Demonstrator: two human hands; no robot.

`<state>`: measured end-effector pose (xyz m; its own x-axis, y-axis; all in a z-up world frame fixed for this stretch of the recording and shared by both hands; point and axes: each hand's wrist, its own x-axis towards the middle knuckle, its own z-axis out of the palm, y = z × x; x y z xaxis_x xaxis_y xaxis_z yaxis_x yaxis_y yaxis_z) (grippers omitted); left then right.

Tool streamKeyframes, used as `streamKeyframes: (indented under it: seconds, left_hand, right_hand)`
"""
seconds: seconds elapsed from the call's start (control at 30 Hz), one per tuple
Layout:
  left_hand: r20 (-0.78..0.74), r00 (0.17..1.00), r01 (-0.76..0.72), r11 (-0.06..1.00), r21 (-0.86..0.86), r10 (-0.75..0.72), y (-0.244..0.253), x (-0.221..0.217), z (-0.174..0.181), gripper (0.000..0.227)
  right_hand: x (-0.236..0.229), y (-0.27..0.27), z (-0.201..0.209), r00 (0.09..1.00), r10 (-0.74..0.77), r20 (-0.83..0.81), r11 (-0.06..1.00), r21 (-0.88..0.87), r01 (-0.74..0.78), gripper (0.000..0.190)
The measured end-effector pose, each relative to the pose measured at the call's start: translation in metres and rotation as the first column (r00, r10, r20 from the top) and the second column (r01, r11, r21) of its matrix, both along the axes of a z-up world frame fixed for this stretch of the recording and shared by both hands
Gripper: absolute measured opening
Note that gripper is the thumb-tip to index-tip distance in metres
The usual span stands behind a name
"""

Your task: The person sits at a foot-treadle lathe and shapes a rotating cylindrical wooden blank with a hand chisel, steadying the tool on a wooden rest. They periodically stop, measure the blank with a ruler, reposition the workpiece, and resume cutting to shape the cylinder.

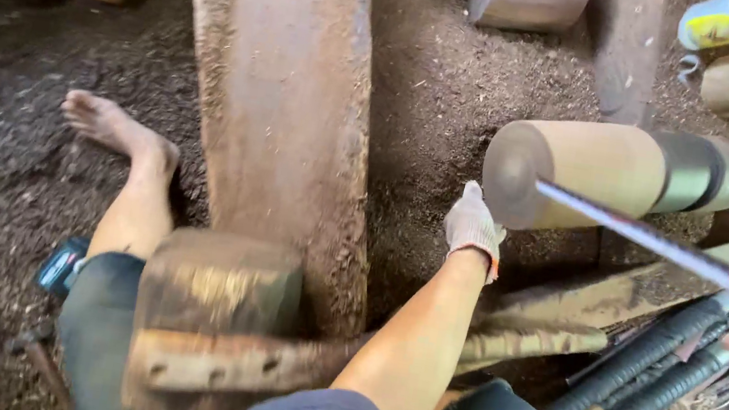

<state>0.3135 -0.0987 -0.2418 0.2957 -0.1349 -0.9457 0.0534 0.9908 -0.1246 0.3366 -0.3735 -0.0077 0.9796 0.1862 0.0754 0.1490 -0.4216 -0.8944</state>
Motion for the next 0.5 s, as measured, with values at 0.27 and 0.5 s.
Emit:
streamKeyframes:
  seconds: [0.27, 0.5]
  left_hand:
    - [-0.001, 0.99, -0.143, 0.989, 0.027, 0.143, 0.001, 0.008, -0.007, 0.036]
    - [-0.098, 0.987, -0.118, 0.985, 0.124, 0.13, -0.013, 0.015, -0.018, 0.022]
  right_hand:
    - [0.035, 0.159, -0.025, 0.969, 0.173, -0.177, 0.961, -0.187, -0.206, 0.022]
    - [0.056, 0.162, -0.054, 0.965, 0.233, -0.12, 0.929, -0.267, -0.258, 0.021]
